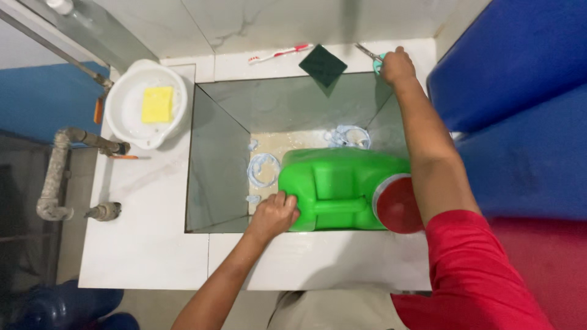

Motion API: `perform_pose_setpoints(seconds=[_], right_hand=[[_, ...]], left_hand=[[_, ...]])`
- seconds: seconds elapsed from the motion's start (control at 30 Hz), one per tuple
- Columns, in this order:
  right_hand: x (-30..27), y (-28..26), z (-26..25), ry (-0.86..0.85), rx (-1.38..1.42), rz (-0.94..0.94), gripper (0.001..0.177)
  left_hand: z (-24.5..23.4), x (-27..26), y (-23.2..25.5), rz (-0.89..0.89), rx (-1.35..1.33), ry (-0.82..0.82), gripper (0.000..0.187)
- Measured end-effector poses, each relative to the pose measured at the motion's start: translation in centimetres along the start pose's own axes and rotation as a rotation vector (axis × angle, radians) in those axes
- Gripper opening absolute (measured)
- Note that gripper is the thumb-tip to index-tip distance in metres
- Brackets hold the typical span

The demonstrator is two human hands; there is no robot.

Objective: The person scrubs a large green plastic container with a yellow sponge and rinses it under running water. They then use scissors to cut a label off the container's lid and continue scrubbing the container with the sponge.

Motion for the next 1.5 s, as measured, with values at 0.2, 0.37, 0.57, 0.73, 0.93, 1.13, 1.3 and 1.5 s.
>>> perform_pose_setpoints(seconds=[0.2,0.37,0.57,0.73,0.93,1.13,1.3,1.5], right_hand=[[-3.1,-1.4,-8.5,-0.023,0.116,0.19,0.033],[-21.3,-13.6,-11.1,-0.291,0.742,-0.078,0.037],[-37.9,-21.7,-11.1,0.06,0.594,-0.124,0.037],[-38.8,-22.7,-13.0,0.218,0.58,-0.084,0.035],[-38.9,-23.4,-13.5,0.307,0.558,-0.132,0.034],[-38.2,-21.5,-12.3,0.153,0.677,-0.073,0.034],[-39.0,-19.9,-15.7,0.012,1.315,-0.209,0.031],[-45.7,-22.3,-17.0,-0.667,1.431,0.066,0.044]], left_hand=[[0.0,1.2,-0.1,-0.044,-0.064,0.074,0.02],[0.5,0.3,-0.3,-0.056,-0.06,0.115,0.018],[1.6,0.2,-0.3,-0.093,-0.048,0.159,0.02],[1.7,-0.4,-0.1,-0.151,-0.013,0.22,0.019],[2.4,0.8,-0.2,-0.29,-0.042,0.163,0.017],[1.8,-1.0,-1.4,-0.459,-0.339,0.042,0.019],[2.5,-3.6,-4.8,-0.667,-1.304,-0.029,0.019],[1.7,-2.2,-7.5,-0.446,-1.209,-0.039,0.074]])
Point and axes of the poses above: each hand's wrist, its own x-axis towards the middle knuckle, its own z-axis out of the palm, y = z × x, the point moved 3 cm from there along x, towards the middle knuckle, and after that the axes turned 10 degrees about -x, right-handed, at the moved point
